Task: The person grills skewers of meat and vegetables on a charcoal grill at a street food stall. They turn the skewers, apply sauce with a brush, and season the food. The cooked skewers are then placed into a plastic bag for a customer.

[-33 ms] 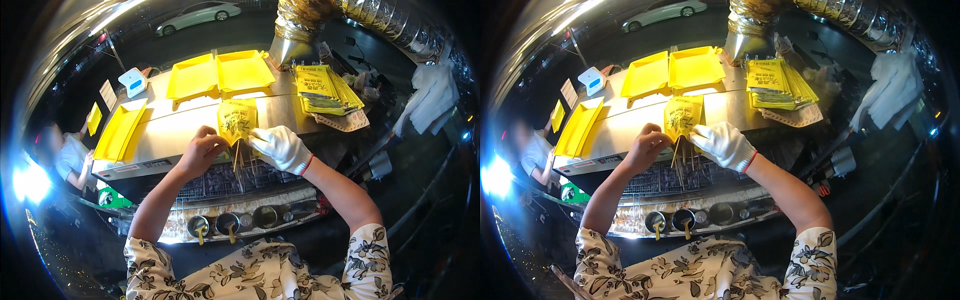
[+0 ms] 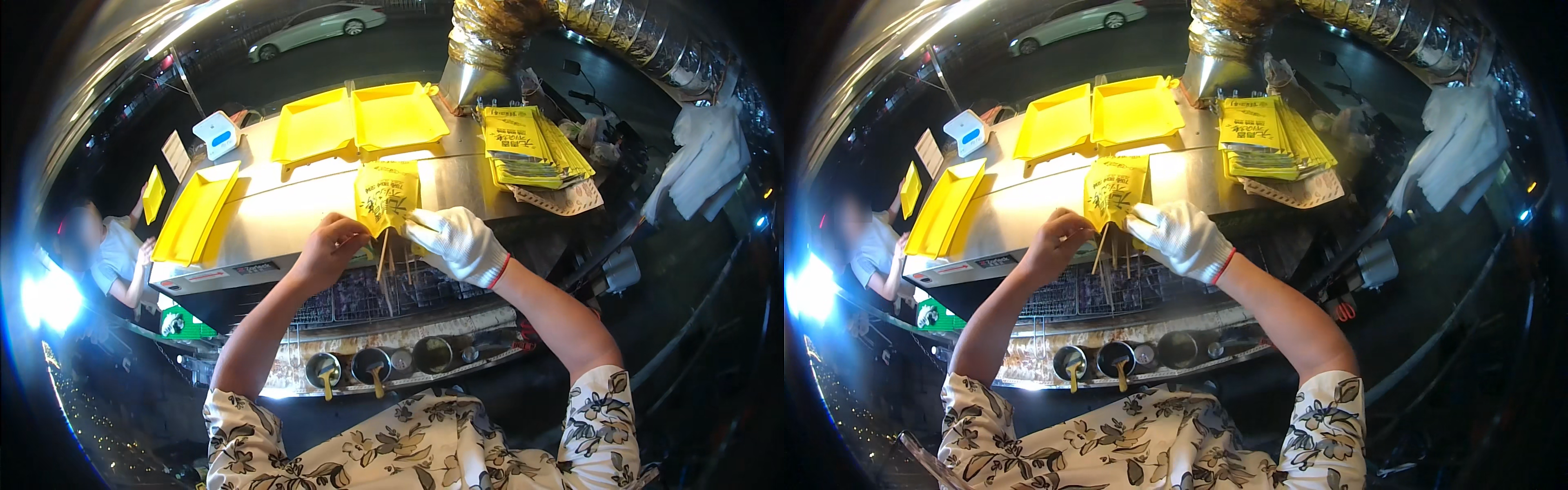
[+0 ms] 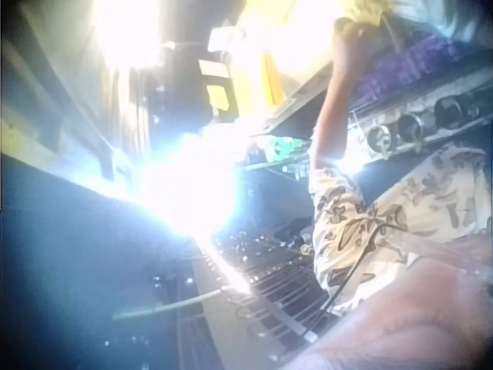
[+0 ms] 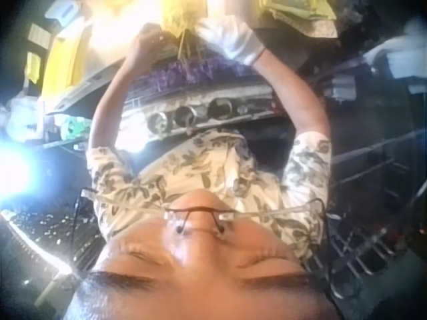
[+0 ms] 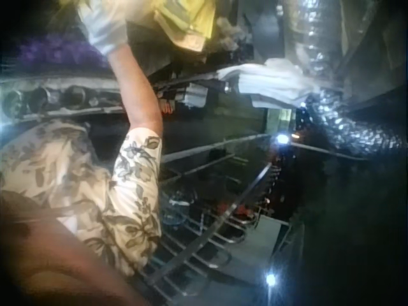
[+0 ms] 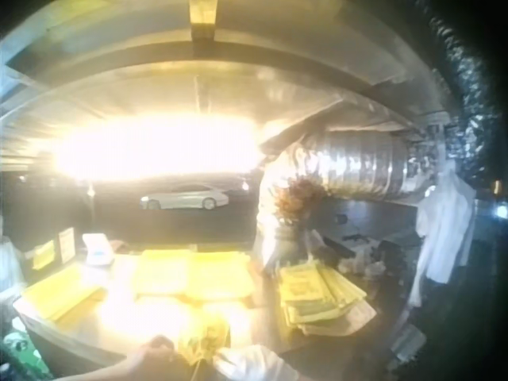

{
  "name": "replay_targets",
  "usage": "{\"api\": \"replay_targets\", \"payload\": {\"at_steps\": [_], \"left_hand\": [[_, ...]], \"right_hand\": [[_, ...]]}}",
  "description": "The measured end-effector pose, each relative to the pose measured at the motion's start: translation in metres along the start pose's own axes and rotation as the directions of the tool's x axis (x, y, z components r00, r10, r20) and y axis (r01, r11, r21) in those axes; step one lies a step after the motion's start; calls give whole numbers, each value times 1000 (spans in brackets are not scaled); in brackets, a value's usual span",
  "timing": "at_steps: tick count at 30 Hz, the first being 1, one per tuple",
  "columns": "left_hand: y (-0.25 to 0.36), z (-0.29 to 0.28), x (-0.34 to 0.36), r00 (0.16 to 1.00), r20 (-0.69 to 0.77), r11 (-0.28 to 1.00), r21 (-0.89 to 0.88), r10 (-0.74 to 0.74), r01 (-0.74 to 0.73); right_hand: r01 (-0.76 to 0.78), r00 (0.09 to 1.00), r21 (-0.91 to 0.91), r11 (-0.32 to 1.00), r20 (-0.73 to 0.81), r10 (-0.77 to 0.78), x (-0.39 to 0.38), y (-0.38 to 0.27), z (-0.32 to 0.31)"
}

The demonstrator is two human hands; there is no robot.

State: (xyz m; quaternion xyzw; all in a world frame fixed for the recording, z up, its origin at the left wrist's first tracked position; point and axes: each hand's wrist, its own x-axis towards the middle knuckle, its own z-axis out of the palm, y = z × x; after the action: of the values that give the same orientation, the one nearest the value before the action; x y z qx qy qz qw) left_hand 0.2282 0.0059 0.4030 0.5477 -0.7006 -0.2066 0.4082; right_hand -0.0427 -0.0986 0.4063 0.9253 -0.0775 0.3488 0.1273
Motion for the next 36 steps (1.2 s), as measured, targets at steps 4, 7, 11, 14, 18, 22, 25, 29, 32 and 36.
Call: {"api": "replay_targets", "payload": {"at_steps": [4,7,11,14,18,22,25,29,32,36], "left_hand": [[17,12,-2,927,53,888,-268,-372,372],[16,12,1,884,66,776,-451,-463,440],[18,9,8,863,27,755,-472,-504,455],[17,6,13,873,-3,769,-475,-487,427],[17,19,19,904,-66,841,-401,-421,363],[-16,9,13,959,-175,963,-193,-222,188],[-15,2,16,979,-179,978,164,-97,127],[31,-16,14,946,-319,935,349,49,69],[103,-23,20,867,-434,890,456,243,-21],[241,103,37,706,-377,733,612,600,-296]], "right_hand": [[-184,978,143,973,-77,196,-16,-21,-1],[-267,946,236,934,-123,301,-30,-37,-4],[-343,879,349,872,-208,429,-73,-56,-6],[-528,787,375,762,-120,605,-112,-76,-13],[-692,630,427,582,-37,776,-159,-94,-19],[-796,486,364,485,-94,869,-172,-115,-27],[-856,411,286,431,-127,903,-192,-123,-41],[-908,301,297,296,-33,953,-218,-131,-64],[-890,342,282,359,-110,933,-251,-114,-76],[-899,329,270,346,-106,938,-312,-75,-103]]}}
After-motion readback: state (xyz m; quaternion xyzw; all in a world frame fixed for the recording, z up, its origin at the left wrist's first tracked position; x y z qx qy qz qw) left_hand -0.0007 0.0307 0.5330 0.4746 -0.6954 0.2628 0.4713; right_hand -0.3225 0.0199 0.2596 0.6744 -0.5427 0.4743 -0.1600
